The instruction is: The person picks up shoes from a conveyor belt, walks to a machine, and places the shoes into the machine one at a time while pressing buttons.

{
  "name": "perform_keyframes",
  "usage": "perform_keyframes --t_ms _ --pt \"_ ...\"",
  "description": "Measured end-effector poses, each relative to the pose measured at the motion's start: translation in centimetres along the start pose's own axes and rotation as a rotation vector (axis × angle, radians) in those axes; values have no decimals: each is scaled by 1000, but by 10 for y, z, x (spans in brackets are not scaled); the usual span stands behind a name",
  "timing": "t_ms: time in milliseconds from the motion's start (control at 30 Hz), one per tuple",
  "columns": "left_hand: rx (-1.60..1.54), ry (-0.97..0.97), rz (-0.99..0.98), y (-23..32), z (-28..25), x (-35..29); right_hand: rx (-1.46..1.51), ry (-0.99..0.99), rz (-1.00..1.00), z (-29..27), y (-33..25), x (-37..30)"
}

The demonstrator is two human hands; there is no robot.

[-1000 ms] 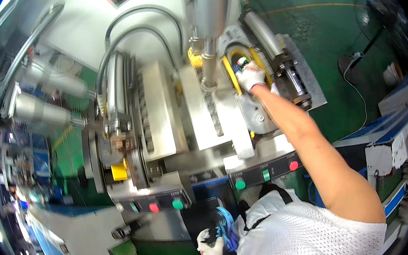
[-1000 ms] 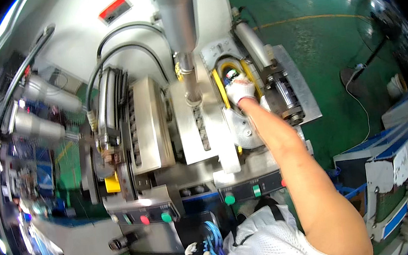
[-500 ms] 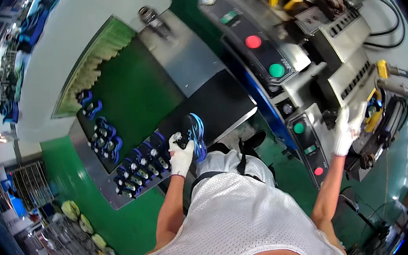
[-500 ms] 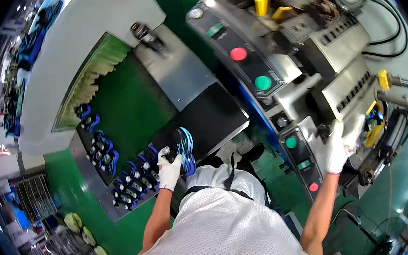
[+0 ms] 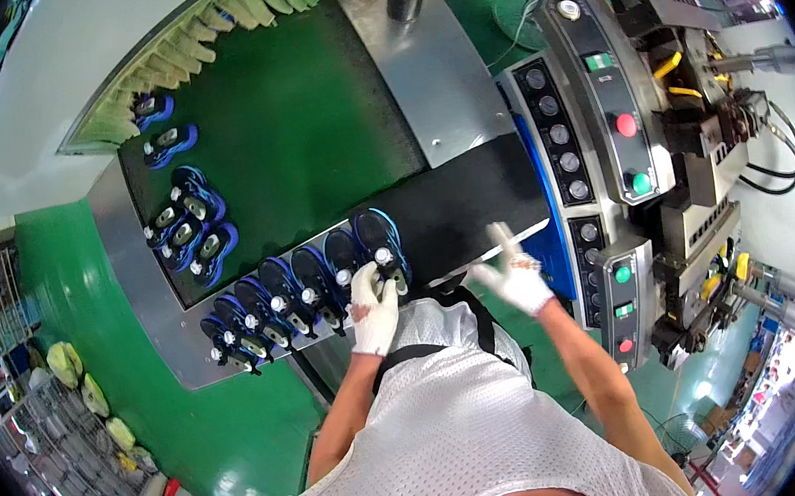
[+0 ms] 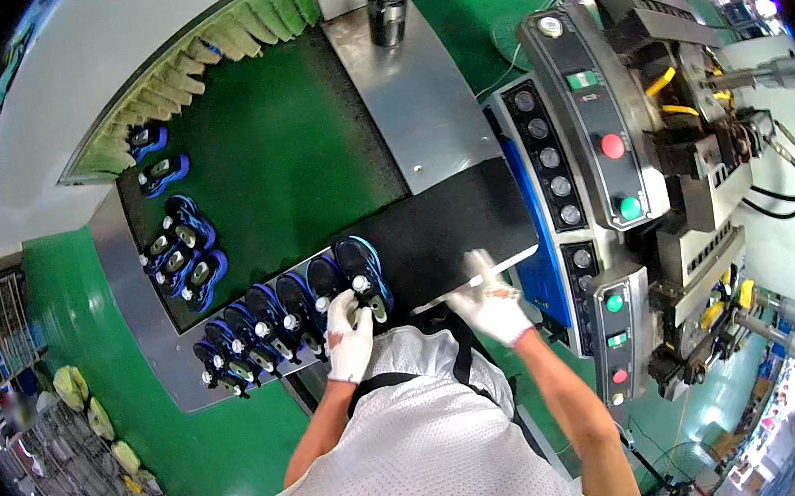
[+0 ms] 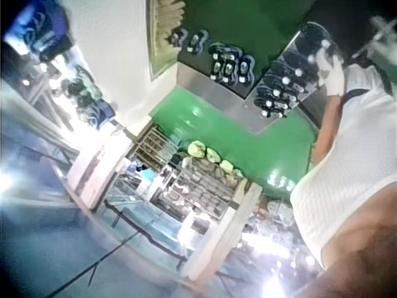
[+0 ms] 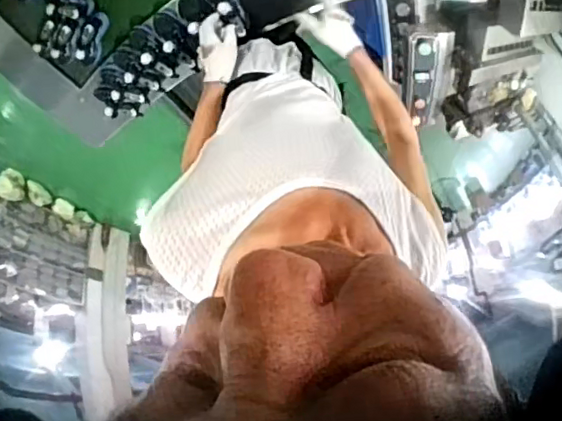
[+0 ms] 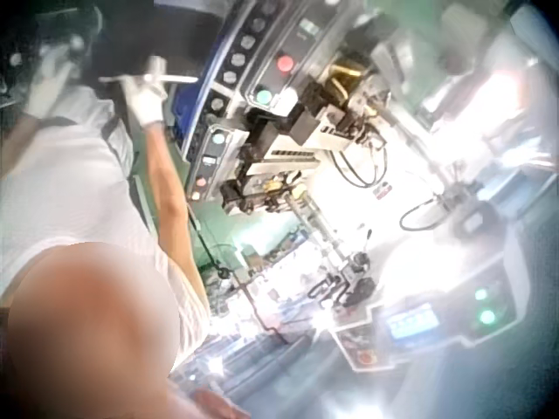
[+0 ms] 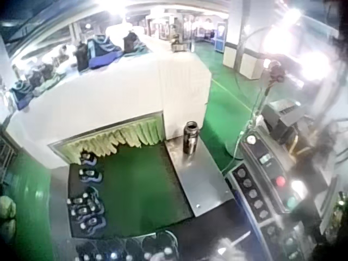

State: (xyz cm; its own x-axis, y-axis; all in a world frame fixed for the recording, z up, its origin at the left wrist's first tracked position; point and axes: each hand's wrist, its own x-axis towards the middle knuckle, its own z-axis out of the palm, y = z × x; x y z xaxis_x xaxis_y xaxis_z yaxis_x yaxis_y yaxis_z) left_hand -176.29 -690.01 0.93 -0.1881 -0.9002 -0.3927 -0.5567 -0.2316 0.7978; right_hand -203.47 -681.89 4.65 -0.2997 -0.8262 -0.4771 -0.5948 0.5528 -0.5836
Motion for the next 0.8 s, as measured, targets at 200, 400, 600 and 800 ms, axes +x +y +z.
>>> perform_keyframes --t_ms 200,400,600,800 --pt "254 169 160 -16 -33 -4 29 0 -162 177 -89 57" --pt "150 237 -12 -68 -3 23 292 197 -151 192 -66 70" --pt "134 -32 -133 30 -58 54 876 110 410 57 -77 6" --pt "165 -536 313 95 -31 73 1136 671 528 56 -76 -77"
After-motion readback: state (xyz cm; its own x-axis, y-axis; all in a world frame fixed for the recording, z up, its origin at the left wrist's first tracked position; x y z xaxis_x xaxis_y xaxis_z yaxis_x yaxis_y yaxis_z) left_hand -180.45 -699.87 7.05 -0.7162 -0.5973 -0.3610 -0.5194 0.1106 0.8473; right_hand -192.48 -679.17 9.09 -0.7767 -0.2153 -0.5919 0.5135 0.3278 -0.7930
